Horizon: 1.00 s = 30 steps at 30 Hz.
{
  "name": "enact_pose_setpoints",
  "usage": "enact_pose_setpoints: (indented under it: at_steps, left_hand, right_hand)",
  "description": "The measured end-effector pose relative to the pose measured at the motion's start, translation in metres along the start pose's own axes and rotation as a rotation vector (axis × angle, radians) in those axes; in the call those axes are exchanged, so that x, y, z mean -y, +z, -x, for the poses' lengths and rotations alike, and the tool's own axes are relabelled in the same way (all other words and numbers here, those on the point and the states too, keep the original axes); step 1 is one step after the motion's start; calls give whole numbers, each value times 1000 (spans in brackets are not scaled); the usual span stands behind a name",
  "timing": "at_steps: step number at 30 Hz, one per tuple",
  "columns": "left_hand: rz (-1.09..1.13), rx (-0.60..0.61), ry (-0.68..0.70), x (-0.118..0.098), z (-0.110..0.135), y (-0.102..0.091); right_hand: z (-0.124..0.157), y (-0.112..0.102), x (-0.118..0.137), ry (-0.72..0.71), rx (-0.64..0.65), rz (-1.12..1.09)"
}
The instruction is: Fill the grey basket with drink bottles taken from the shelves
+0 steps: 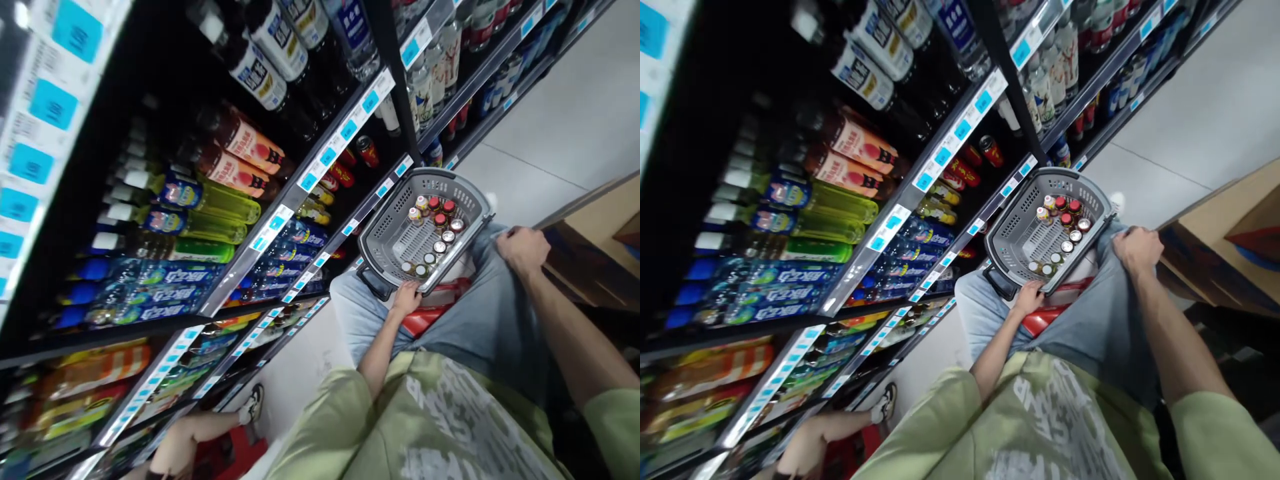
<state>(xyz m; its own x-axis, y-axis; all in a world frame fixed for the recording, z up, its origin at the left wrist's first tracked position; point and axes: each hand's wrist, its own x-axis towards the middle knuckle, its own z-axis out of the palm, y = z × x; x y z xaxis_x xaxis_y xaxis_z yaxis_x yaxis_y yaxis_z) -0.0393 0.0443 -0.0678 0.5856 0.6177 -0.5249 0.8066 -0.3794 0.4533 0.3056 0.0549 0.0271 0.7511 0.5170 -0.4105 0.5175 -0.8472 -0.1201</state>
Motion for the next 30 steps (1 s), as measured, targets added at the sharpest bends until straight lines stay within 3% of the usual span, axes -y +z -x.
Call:
enact_pose_setpoints:
  at_steps: [8,13,17,23,25,26,28,30]
  left_hand:
    - [-81,74,-29,-12,-3,-16]
    - [-114,90,-60,2,-7,-54]
    - [-168,-71,-156,31,-10,-119]
    - [-262,-493,-303,67,-15,-267]
    - [-319,-710,-400,74,-15,-314]
    - [-340,-755,-475,77,-14,-334]
    - [-383,-751,-632,84,-13,-365]
    - [-433,-679,-726,91,-11,-381]
  right_hand:
    - [-1,-10,0,21,43,-84]
    - [-4,-11,-2,39,70,-117]
    - [-6,-8,-4,34,74,-135]
    - [-9,-2,-4,22,64,-116]
    - [-11,0,-3,39,80,-96]
    - [-12,0,-2,44,88,-85]
    - [-13,0,0,43,95,-63]
    - [-12,0,1,35,88,-44]
